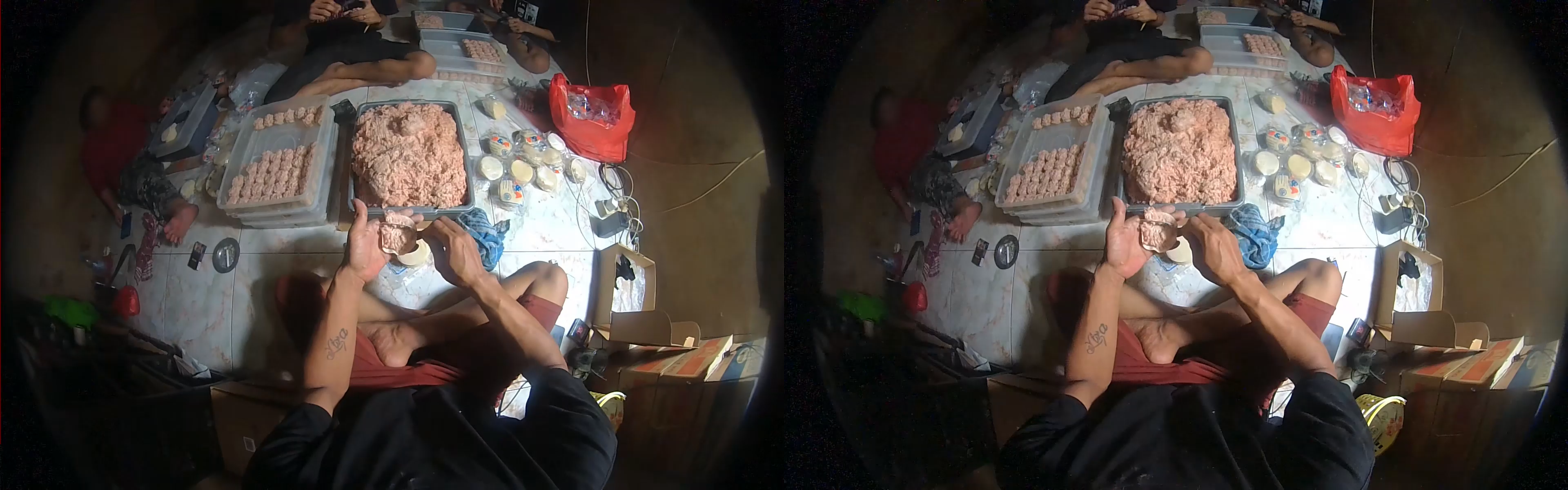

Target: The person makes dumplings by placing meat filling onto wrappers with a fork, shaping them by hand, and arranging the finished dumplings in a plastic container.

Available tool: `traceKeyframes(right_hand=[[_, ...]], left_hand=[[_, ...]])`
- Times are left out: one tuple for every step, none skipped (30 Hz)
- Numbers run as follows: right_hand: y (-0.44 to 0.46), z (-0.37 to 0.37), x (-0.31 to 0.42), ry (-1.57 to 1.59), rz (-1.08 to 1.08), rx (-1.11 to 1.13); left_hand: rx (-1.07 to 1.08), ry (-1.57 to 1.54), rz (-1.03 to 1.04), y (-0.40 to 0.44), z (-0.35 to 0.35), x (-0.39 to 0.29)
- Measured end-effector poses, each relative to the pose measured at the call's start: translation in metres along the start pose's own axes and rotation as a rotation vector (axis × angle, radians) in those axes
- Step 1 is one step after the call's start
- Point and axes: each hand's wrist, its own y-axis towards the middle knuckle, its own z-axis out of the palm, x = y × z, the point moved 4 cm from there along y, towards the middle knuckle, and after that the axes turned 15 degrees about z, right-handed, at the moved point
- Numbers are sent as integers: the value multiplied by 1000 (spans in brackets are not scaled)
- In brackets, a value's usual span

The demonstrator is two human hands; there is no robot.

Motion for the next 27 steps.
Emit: traceKeyframes(right_hand=[[0,-2,1,27,11,-4],[0,-3,1,54,23,-8],[1,-2,0,55,25,-14],[2,-1,-3,71,58,-34],[3,-1,-6,87,93,-54],[4,-3,-7,89,97,-62],[7,-5,-8,108,71,-38],[9,-6,-8,128,43,-14],[10,-9,-8,132,45,-22],[11,-11,-6,138,25,-18],[12,-14,-6,143,5,-13],[14,-18,-5,144,6,-20],[15,-24,-4,120,-15,-80],[17,-28,-5,95,-35,-141],[20,-29,-11,97,-32,-149],[25,-28,-19,93,-12,-155],[30,-27,-27,91,9,-163],[37,-29,-24,95,24,-118],[44,-32,-23,101,28,-132],[51,-35,-24,136,59,-156],[59,-38,-27,170,92,-176],[71,-37,-32,171,101,-208],[86,-35,-37,173,108,-211],[101,-33,-43,204,99,-281],[110,-31,-52,235,88,-351],[116,-22,-67,235,89,-357],[124,-9,-89,61,213,-277]], left_hand=[[16,-20,20,-1,3,-1],[30,-41,38,-2,5,-1],[35,-37,34,-2,3,2],[47,18,44,-1,2,6],[59,74,52,0,1,10],[42,163,52,1,3,13],[48,167,48,2,4,15],[30,215,74,5,3,15],[13,262,101,8,3,14],[21,196,152,14,5,13],[27,200,149,17,5,12],[54,265,124,17,12,8],[81,328,99,17,19,5],[89,287,90,17,27,3],[95,291,86,23,16,4],[192,253,26,28,7,5],[243,240,-10,32,-2,7],[296,227,-46,35,2,3],[273,227,-64,39,5,-2],[251,226,-80,44,8,-6],[226,223,-97,49,12,-8],[243,276,-103,62,15,-9],[154,302,-123,75,4,-10],[86,264,-138,88,4,-11],[19,226,-152,100,5,-12],[94,164,-178,110,4,-13],[104,168,-176,111,6,-11]])
